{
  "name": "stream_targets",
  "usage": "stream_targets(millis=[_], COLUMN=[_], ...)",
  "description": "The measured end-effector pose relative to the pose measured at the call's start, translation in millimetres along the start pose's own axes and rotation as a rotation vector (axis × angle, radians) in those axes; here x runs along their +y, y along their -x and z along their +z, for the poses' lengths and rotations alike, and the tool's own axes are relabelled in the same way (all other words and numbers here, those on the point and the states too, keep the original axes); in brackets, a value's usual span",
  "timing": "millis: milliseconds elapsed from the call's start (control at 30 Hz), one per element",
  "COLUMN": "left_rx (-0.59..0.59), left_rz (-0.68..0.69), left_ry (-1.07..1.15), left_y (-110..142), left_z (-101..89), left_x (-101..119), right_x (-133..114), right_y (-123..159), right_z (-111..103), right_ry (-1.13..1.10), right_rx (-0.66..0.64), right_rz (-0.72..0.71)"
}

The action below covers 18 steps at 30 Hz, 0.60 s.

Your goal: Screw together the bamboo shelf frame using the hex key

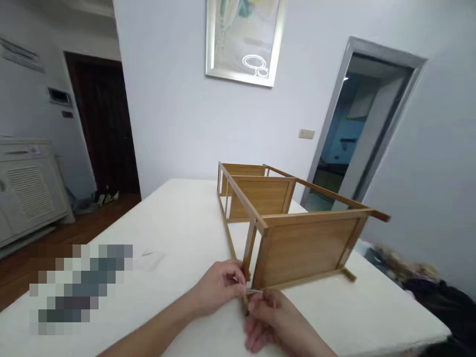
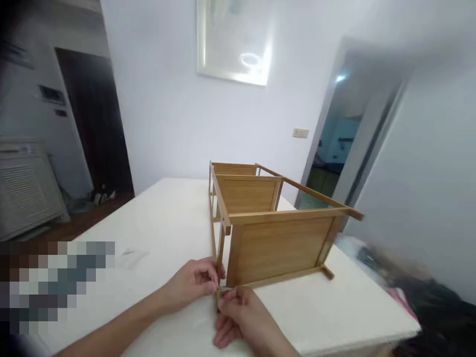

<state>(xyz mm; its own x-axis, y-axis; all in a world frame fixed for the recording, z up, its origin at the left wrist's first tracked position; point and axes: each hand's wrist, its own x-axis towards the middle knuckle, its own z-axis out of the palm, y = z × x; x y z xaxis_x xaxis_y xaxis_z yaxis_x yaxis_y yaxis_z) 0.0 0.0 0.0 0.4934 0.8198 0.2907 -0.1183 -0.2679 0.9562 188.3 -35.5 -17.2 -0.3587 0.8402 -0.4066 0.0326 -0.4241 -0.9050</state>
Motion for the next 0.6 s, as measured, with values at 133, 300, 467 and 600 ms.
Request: stream_targets(millis=[133, 300, 467, 600], left_rx=[-0.002, -0.027, -0.049, -0.070], left_rz=[0.002, 0.016, -0.001, -0.007], left_ry=[0.010, -0.003, -0.046, -0.052], left_y=[0.3, 2.1, 4.9, 7.2], left_z=[1.4, 3.5, 6.4, 11.3], left_x=[-6.0, -5.3, -3.3, -3.3], right_x=[-8.9, -10.1, 4.8, 22.9], right_y=[10.2, 18.2, 19.5, 9.7], right_z=[2.7, -21.5, -41.6, -31.0], right_ry=[0.002, 0.488, 0.881, 1.007], right_rx=[-0.050, 0.443, 1.051, 1.104], right_rz=[-0.032, -0.488, -1.014, -1.044])
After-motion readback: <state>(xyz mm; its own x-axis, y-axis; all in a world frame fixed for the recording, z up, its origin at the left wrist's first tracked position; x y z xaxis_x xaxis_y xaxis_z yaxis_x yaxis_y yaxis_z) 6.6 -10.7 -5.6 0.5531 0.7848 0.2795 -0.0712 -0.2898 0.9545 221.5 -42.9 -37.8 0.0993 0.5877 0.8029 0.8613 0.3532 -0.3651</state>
